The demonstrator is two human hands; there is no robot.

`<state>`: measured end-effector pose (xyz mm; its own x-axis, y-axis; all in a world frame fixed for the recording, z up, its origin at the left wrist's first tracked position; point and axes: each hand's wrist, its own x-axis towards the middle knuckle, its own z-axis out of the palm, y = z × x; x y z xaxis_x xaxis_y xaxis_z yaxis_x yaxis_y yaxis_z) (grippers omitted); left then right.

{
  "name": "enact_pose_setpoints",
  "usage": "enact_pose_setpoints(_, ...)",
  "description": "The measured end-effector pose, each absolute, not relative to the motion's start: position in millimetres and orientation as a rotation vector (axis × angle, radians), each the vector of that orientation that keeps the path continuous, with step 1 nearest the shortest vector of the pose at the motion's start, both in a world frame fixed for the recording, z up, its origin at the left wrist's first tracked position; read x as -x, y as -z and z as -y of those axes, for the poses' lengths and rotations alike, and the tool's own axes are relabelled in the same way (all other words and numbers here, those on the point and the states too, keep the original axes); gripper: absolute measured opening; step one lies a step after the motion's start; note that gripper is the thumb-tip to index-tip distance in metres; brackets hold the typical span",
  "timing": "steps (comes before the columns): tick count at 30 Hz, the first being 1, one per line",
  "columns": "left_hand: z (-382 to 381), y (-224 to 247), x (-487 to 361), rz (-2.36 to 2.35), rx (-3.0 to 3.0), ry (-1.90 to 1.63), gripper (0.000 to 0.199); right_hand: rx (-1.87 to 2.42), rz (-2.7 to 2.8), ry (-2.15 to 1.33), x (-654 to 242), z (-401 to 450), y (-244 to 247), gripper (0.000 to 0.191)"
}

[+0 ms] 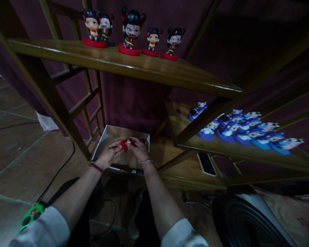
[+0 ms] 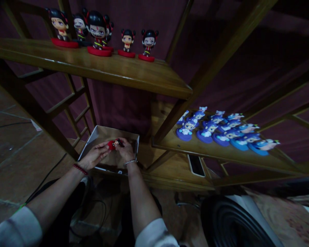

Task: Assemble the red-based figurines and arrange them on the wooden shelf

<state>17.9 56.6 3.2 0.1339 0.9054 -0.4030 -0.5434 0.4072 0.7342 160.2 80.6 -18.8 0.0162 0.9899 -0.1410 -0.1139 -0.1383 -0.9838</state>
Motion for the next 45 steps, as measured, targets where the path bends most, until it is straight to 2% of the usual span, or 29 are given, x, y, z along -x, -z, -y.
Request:
enact_pose_setpoints(11, -58, -4, -19, -0.936, -0.487, -1.119, 0.022, 1.209, 0.995, -1.352, -159, -78, 11, 0.041)
enact_pose_setpoints(17, -58, -1, -18, -0.919, -0.510, -1.113, 0.021, 1.173, 0.999, -1.347, -159, -78, 13, 0.037)
enact_pose_setpoints(27, -58, -3, -18, -0.947, -0.524, -1.101, 0.019, 1.273, 1.248, -1.186, -164, -82, 27, 0.032)
enact_pose_setpoints(45, -57, 3, -24, -0.946, -0.515, -1.095, 0.016, 1.307, 1.434, -1.123, -167, -78, 17, 0.030)
